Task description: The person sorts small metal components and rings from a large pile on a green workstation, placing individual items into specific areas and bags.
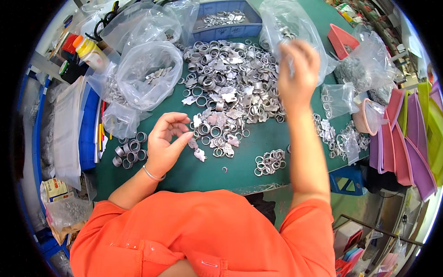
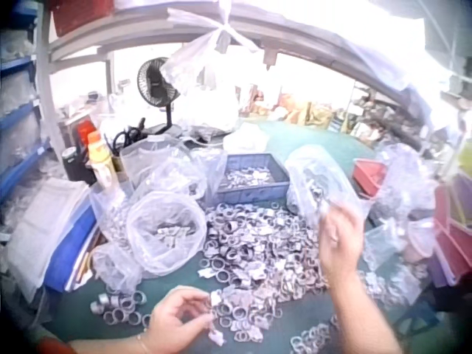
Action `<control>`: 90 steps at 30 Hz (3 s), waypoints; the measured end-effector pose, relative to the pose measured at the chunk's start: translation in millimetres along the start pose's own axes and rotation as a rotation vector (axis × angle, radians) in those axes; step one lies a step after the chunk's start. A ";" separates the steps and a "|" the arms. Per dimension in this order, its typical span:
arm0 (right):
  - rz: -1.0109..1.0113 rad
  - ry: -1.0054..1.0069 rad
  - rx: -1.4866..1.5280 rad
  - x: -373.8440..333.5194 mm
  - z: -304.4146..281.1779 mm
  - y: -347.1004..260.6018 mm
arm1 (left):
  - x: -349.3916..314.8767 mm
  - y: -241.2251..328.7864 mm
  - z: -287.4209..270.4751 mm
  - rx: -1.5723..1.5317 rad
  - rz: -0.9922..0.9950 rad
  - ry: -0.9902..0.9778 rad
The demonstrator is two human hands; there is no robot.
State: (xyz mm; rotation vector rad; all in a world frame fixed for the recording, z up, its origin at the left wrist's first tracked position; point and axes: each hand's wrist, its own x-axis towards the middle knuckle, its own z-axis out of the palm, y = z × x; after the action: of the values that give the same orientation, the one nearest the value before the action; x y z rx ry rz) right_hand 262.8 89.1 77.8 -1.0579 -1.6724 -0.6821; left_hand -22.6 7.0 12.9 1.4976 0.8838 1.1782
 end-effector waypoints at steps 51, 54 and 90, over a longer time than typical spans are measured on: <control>0.787 -0.596 0.657 -53.5 -4.2 -61.7 | 70.3 -37.2 4.6 0.504 0.026 -0.051; 1.246 -0.665 1.015 -61.5 -8.6 -85.1 | 59.0 -18.5 9.9 -0.004 -0.135 -0.109; 1.647 -0.516 1.477 -59.7 -28.3 -124.4 | 20.7 8.0 20.5 -0.306 -0.090 -0.216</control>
State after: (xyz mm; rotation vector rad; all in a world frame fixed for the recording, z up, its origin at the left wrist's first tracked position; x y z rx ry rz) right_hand 172.0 -10.5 37.3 -0.9679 -0.6572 1.7036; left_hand 2.4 19.1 24.9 1.2931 0.5887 1.0124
